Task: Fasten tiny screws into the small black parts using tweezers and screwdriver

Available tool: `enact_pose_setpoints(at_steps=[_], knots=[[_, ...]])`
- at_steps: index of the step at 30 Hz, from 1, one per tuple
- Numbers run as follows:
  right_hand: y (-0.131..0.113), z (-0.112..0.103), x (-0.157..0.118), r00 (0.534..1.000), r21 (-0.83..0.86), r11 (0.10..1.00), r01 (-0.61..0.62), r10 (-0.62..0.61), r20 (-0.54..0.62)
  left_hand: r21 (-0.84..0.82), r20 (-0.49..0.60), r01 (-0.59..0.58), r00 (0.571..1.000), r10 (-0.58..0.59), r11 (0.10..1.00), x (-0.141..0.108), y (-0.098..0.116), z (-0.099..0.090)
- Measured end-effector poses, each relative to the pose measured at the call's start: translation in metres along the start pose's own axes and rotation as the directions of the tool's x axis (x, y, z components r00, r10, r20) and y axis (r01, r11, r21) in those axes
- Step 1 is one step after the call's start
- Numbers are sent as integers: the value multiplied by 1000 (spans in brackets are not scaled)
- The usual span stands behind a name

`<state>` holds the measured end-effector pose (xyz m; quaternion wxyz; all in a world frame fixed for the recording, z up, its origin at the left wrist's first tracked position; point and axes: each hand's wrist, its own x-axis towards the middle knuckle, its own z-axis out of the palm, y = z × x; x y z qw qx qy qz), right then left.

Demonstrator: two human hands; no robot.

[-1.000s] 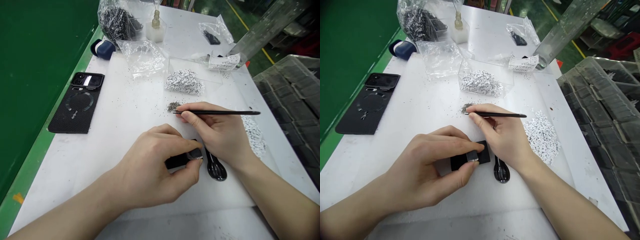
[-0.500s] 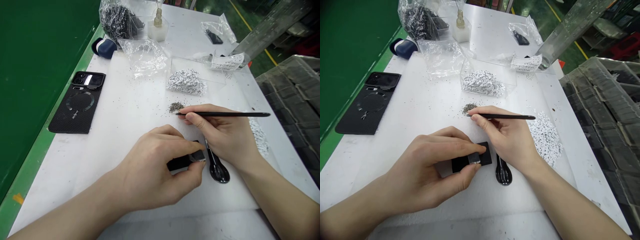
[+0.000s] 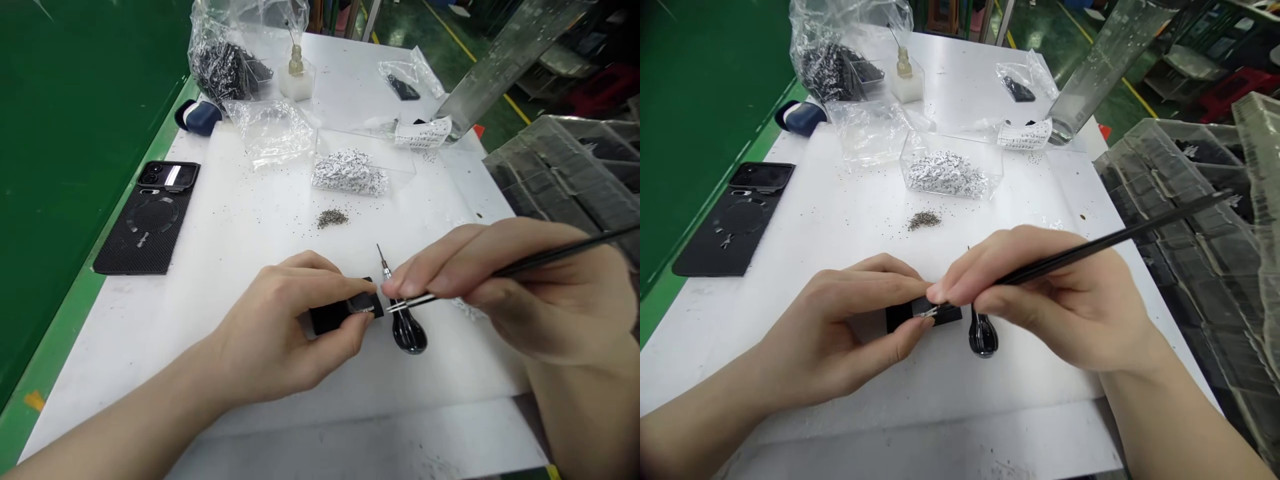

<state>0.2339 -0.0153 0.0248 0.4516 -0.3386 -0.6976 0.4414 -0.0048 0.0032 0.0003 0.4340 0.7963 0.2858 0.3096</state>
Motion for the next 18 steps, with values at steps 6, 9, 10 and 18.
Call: enact_pose_setpoints(at_steps=[6,9,10,18], knots=[[8,-4,0,986,-16,999,-28,30,161,-21,-3,66,998,-66,998,-1,3,1],[10,-4,1,983,-27,999,-33,37,178,-38,-28,75,997,-76,996,-2,4,3],[10,-4,1,983,-31,999,-39,44,180,-43,-27,75,997,-76,996,-2,4,3],[6,-4,3,980,-35,998,-45,51,194,-23,-6,62,998,-62,998,-1,3,2]])
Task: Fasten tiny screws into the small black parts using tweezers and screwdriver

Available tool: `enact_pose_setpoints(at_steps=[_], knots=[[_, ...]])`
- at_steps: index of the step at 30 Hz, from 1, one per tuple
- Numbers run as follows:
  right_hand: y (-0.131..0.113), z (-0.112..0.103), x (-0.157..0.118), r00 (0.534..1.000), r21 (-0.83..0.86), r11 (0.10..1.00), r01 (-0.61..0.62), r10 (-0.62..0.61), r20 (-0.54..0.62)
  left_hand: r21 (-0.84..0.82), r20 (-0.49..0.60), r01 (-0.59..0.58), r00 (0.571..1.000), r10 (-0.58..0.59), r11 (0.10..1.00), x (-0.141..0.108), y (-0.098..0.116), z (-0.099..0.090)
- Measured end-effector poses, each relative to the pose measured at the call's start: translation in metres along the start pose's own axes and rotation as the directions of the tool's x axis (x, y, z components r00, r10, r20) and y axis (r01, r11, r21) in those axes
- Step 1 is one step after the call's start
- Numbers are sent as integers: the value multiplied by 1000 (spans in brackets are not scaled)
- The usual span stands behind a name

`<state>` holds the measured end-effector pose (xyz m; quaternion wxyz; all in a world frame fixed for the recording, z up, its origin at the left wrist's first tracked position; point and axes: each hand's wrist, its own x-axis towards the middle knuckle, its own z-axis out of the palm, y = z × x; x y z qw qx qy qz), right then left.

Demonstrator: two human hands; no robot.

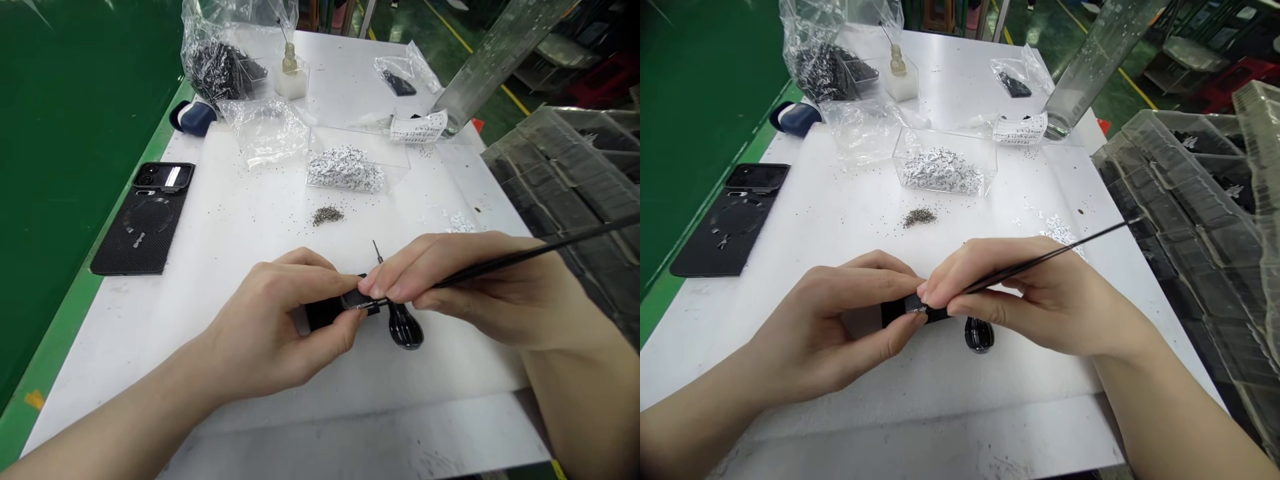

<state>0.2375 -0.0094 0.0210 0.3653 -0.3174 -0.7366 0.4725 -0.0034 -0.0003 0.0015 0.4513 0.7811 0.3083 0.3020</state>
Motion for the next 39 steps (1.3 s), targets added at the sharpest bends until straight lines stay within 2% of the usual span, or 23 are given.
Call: enact_pose_setpoints(at_steps=[11,23,39], knots=[[2,3,2,1000,36,999,1,0,-30,2,33,-31,999,31,1000,2,-1,-2],[-2,1,1,1000,-46,999,-29,28,-10,4,29,-48,998,48,999,3,-1,-3],[1,0,-1,999,30,999,-22,23,-32,26,34,-46,998,45,999,3,-1,-4]])
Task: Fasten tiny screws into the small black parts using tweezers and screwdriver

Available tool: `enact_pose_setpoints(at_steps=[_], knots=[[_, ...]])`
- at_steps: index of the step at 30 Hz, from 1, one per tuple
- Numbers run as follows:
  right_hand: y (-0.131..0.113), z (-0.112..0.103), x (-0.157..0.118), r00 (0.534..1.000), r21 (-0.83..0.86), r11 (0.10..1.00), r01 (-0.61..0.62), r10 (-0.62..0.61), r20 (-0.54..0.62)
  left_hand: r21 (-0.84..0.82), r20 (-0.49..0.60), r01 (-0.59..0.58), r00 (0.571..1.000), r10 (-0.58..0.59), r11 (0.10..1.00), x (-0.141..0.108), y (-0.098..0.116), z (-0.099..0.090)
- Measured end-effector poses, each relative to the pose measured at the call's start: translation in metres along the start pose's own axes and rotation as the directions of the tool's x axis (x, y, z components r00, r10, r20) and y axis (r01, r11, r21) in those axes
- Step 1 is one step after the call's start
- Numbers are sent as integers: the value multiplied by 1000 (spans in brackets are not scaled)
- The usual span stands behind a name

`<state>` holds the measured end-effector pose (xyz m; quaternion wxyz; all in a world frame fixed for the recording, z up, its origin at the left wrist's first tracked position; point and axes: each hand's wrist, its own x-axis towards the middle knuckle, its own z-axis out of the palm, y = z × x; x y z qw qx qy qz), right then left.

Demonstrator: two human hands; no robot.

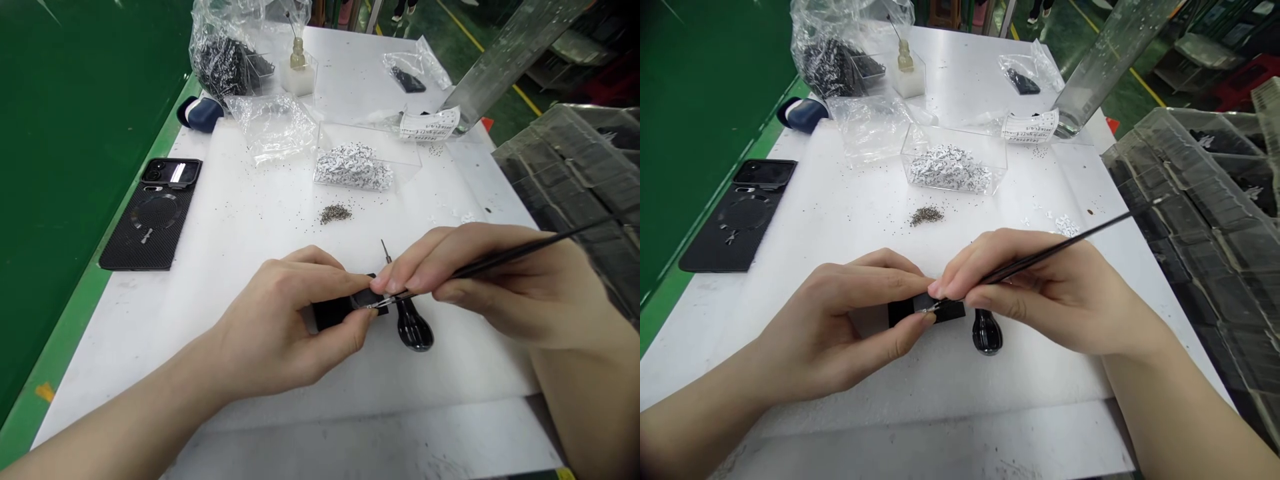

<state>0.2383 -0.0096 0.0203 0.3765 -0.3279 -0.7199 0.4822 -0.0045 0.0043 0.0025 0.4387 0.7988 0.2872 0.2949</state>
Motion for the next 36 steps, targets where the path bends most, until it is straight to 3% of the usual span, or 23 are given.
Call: enact_pose_setpoints(at_steps=[7,14,20,29,36], knots=[[0,-11,-3,990,-98,988,-123,129,62,0,-49,-17,999,17,1000,-2,-2,2],[13,-16,2,973,-226,946,-231,226,-48,57,-97,44,994,-39,997,-4,0,3],[23,-15,7,980,-157,968,-197,193,-39,102,-195,143,973,-122,984,-4,2,2],[29,-10,10,971,-140,967,-214,195,-137,-10,-146,98,984,-99,995,-6,0,1],[29,-16,7,989,-216,967,-133,145,42,-40,-136,109,984,-114,993,-3,2,1]])
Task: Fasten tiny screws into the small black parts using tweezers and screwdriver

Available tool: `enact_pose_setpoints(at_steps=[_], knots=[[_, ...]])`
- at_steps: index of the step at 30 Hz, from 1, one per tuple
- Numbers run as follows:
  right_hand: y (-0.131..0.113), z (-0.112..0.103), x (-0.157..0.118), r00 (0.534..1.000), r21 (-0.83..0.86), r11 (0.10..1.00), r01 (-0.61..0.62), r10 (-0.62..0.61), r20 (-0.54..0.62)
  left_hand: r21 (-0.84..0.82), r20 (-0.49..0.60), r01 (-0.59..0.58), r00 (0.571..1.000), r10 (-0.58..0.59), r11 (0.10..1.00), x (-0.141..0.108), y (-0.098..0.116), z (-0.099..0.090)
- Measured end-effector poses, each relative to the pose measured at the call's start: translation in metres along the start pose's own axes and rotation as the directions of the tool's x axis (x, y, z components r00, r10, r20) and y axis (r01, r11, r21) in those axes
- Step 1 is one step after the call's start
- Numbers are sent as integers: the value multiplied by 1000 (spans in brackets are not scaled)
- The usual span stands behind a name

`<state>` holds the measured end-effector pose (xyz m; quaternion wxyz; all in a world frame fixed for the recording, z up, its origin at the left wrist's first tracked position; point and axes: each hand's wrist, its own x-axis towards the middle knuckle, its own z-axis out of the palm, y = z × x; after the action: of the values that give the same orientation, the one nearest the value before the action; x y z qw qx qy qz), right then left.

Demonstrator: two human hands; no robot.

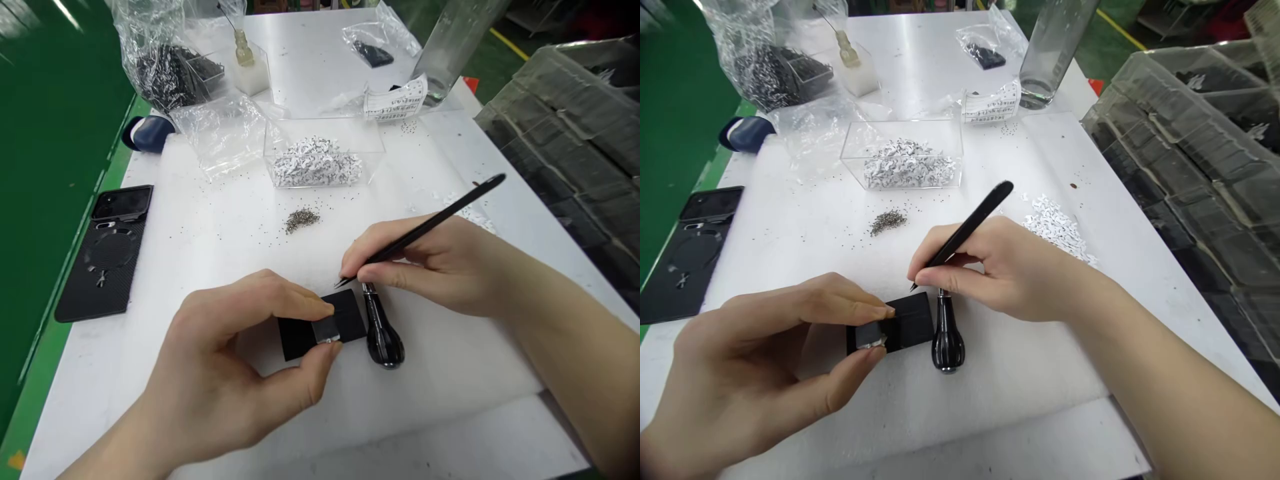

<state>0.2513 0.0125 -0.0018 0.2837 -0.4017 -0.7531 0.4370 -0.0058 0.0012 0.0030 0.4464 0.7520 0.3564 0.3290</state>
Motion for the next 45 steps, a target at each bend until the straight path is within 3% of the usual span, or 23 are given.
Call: enact_pose_setpoints(at_steps=[24,27,30,32,35,39,45], knots=[[-1,2,-1,1000,-42,999,-20,20,-4,-2,0,11,1000,-11,1000,2,1,1],[-5,2,-2,992,-5,1000,5,-6,-125,10,-4,3,1000,-3,1000,2,1,2],[-19,5,-4,947,116,992,44,-5,-322,12,-46,-45,998,45,999,0,2,3],[-30,8,-7,923,177,979,101,-26,-384,31,-95,-70,993,73,997,-2,3,4],[-39,12,-10,936,180,967,181,-113,-334,68,-113,-71,991,78,995,-1,4,4],[-37,15,-11,965,135,971,199,-170,-202,90,-99,-43,994,52,995,2,5,5],[-34,16,-11,978,110,978,179,-165,-128,85,-96,-22,995,30,996,3,5,5]])
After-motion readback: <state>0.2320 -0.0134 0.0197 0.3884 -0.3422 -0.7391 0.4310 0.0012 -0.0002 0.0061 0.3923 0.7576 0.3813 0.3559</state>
